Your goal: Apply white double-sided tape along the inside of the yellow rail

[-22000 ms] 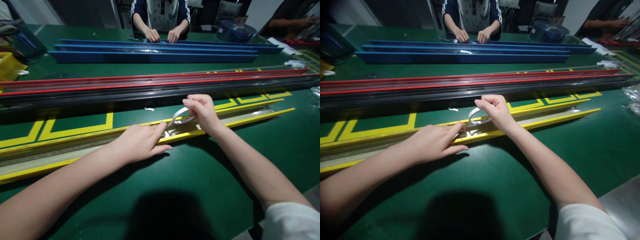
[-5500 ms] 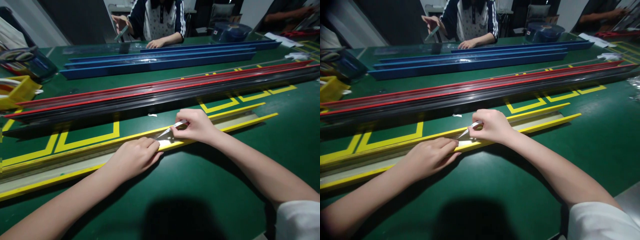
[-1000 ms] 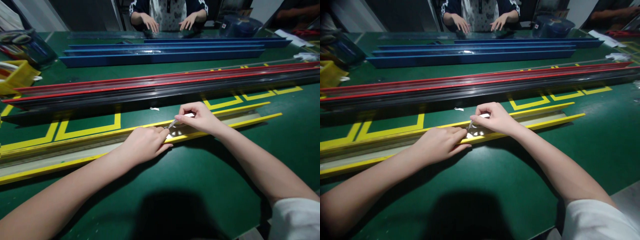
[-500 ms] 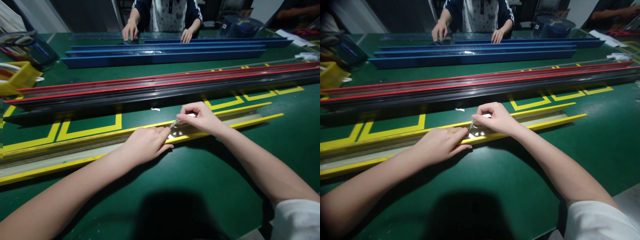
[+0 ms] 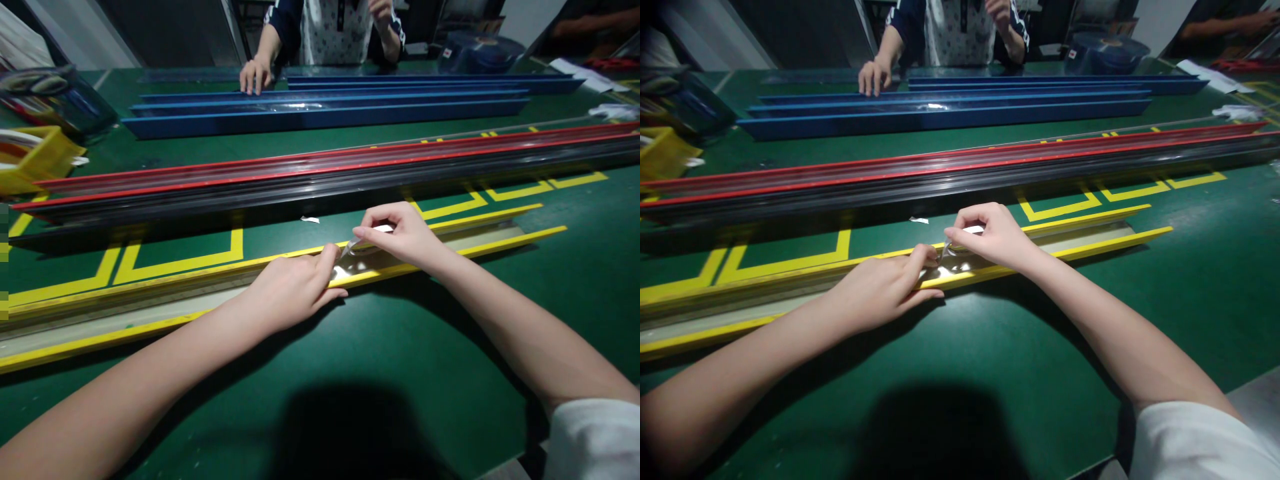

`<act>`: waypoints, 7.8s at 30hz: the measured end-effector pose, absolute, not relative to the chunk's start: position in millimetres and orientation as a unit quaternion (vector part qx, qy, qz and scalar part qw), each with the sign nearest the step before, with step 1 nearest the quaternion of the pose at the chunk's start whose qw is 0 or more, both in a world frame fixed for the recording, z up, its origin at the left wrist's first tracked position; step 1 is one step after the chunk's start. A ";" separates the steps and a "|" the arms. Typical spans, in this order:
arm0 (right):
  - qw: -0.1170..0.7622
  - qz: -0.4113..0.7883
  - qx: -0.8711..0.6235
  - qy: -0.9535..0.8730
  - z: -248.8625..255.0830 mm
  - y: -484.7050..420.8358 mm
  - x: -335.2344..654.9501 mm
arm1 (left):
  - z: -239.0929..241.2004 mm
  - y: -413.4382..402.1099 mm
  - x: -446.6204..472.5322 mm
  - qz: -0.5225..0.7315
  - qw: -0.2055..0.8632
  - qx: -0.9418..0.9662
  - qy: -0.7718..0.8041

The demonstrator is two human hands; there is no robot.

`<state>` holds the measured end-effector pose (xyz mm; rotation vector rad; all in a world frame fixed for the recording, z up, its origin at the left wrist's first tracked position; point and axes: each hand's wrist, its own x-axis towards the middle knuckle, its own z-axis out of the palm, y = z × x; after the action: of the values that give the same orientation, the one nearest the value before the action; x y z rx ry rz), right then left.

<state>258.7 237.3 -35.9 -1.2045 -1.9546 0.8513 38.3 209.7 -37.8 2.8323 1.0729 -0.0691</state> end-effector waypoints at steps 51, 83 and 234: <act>0.323 0.390 -0.467 -0.725 -34.9 238.4 259.0 | -23.7 215.4 39.2 -0.057 0.226 0.903 0.361; 0.393 0.399 -0.461 -0.689 -33.9 238.3 258.7 | -36.8 217.1 34.3 -0.028 0.208 0.914 0.346; 0.300 0.398 -0.445 -0.744 -32.5 218.4 239.6 | -34.5 209.7 -11.1 -0.059 0.099 0.930 0.349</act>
<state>239.6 218.4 -32.5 -1.1811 -1.9753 1.0571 -11.1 209.7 -34.5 2.7500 1.0330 -0.1747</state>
